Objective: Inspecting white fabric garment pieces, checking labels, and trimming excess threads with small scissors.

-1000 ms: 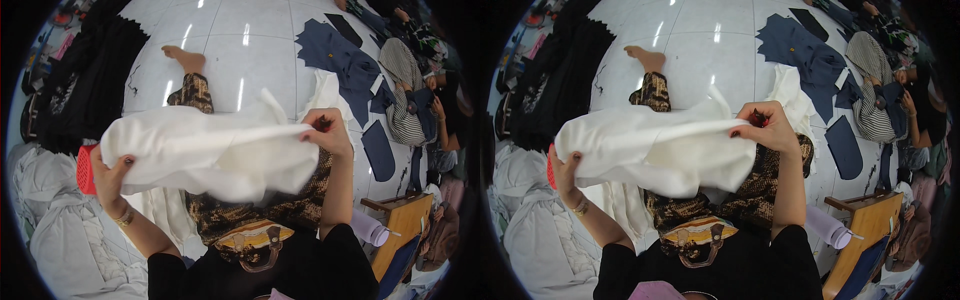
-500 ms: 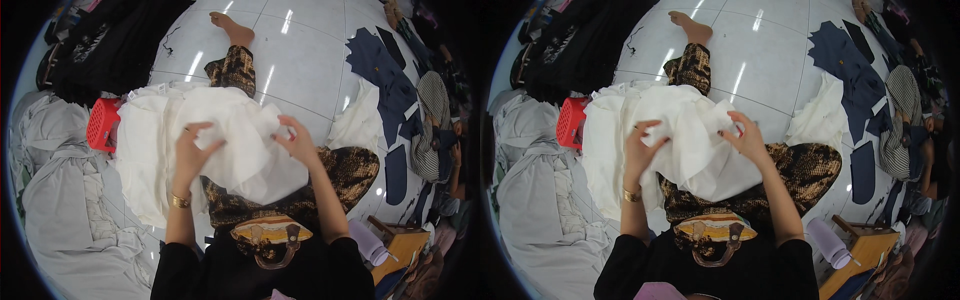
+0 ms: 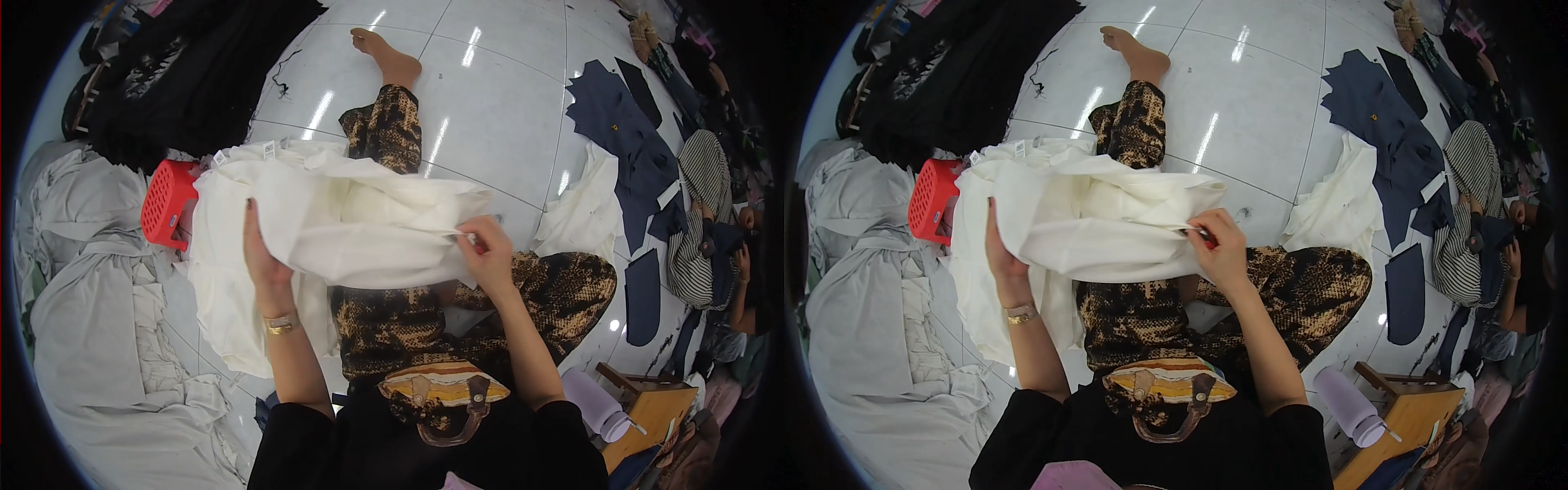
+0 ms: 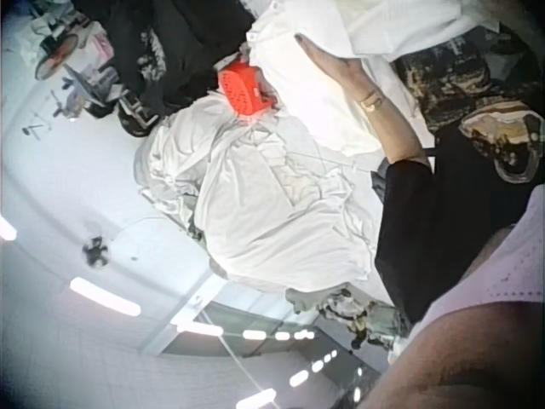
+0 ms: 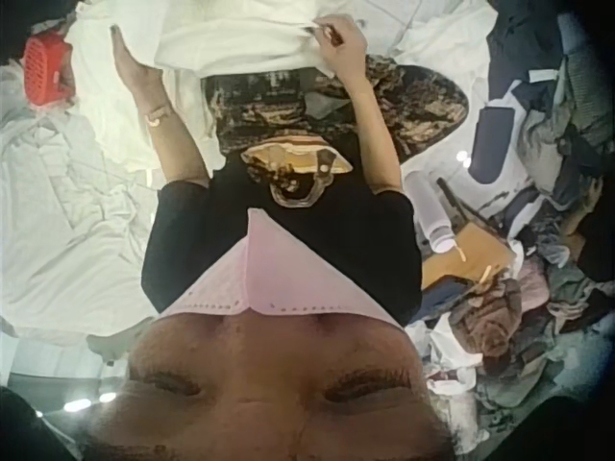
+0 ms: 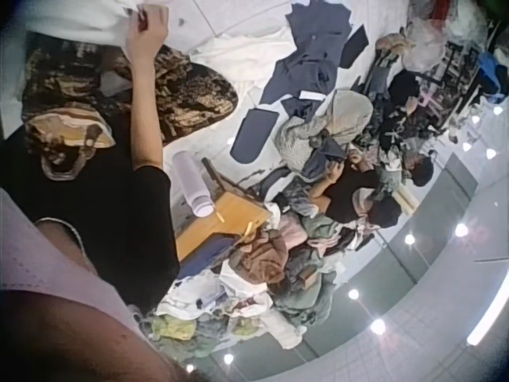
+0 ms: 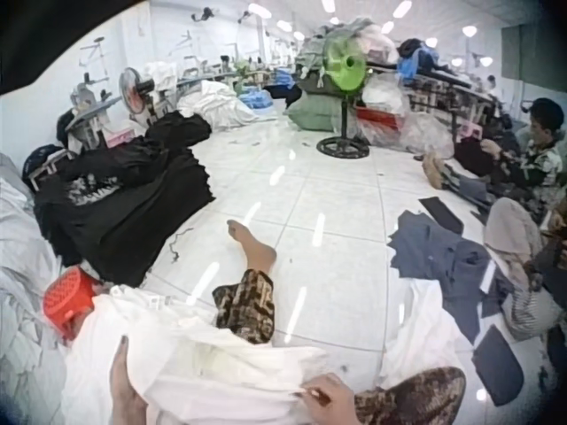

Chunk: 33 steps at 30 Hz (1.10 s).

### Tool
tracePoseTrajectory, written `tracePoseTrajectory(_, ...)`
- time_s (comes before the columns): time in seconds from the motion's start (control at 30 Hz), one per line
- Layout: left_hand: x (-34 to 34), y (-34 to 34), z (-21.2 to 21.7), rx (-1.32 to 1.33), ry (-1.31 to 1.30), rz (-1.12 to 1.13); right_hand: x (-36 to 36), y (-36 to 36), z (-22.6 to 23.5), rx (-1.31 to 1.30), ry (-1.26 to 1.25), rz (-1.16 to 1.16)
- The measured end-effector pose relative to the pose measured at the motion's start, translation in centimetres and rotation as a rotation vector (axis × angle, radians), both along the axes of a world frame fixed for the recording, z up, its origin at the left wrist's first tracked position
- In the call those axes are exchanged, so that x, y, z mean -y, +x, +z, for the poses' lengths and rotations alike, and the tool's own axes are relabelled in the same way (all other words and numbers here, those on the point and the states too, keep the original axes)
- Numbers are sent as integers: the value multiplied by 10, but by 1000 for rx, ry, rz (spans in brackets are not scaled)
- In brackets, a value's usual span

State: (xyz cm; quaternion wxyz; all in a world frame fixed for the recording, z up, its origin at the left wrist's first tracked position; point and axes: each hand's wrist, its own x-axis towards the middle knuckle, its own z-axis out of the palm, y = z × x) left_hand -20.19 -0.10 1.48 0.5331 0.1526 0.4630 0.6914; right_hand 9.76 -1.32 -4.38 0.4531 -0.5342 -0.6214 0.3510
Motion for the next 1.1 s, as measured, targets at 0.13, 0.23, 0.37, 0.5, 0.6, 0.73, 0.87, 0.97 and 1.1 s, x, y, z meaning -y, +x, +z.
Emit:
tracePoseTrajectory(0.13,-1,-28,20,85,107,-49,-9,23,22,-3,114,-185)
tracePoseTrajectory(0.23,-2,-29,47,77,224,-117,-18,30,44,-51,189,-252)
tracePoseTrajectory(0.37,1,-20,74,-59,290,35,-23,29,77,-428,170,-294)
tracePoseTrajectory(0.5,19,-36,92,-1097,-24,-333,-15,33,96,-608,244,-141)
tracePoseTrajectory(0.6,17,16,112,-1720,-280,-262,-2,31,90,-765,107,-24)
tracePoseTrajectory(0.73,-25,96,92,-1340,410,-679,9,39,97,-1005,70,226)
tracePoseTrajectory(0.87,-47,159,20,-1343,518,-958,12,52,132,-982,200,378)
tracePoseTrajectory(0.97,-75,160,-22,-1486,543,-1085,8,71,144,-906,288,277)
tracePoseTrajectory(1.1,-102,141,42,-1352,383,-637,-5,113,150,-966,519,-248)
